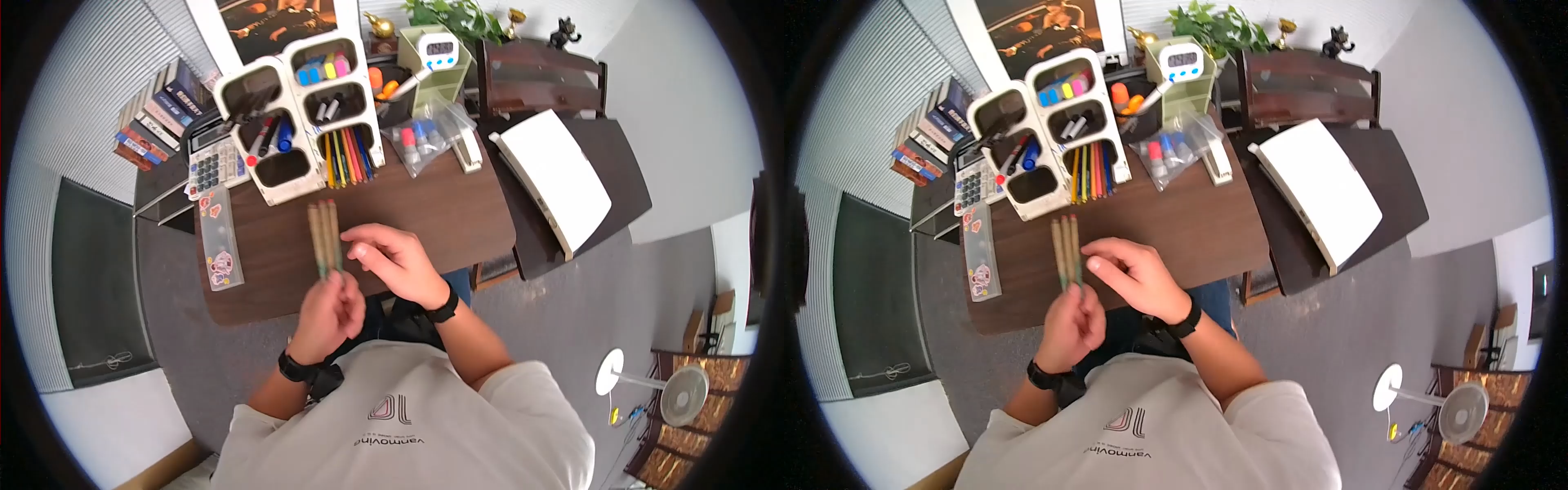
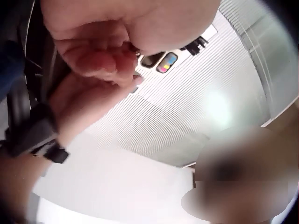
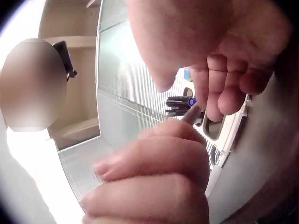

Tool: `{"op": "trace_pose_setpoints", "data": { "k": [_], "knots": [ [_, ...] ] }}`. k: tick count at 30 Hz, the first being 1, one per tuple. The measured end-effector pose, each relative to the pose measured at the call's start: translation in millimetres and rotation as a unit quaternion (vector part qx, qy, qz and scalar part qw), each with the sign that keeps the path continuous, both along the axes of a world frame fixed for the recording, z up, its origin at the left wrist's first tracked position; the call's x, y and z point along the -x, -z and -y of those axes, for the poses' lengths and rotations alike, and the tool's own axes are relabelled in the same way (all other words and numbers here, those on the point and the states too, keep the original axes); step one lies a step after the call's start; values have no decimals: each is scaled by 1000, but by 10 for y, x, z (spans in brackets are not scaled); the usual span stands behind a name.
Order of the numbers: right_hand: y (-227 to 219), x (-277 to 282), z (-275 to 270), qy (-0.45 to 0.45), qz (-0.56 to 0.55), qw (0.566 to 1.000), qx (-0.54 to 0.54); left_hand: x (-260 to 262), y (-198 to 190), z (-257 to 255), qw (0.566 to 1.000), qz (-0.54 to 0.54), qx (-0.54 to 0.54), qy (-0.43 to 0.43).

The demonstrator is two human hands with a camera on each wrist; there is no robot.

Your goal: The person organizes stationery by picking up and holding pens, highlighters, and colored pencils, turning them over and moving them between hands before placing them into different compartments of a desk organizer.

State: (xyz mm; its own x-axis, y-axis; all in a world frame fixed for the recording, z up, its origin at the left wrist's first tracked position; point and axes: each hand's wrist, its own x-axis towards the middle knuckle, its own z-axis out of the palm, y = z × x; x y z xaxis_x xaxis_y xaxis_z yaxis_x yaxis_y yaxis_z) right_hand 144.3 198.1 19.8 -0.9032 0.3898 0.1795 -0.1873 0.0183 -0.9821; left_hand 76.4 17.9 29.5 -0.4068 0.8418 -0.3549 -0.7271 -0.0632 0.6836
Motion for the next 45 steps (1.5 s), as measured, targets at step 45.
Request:
{"op": "trace_pose_setpoints", "data": {
  "k": [45],
  "knots": [
    [19,-92,-53,-59,-5,997,53,165,-89,-73,950,-274,140,52]
  ]
}}
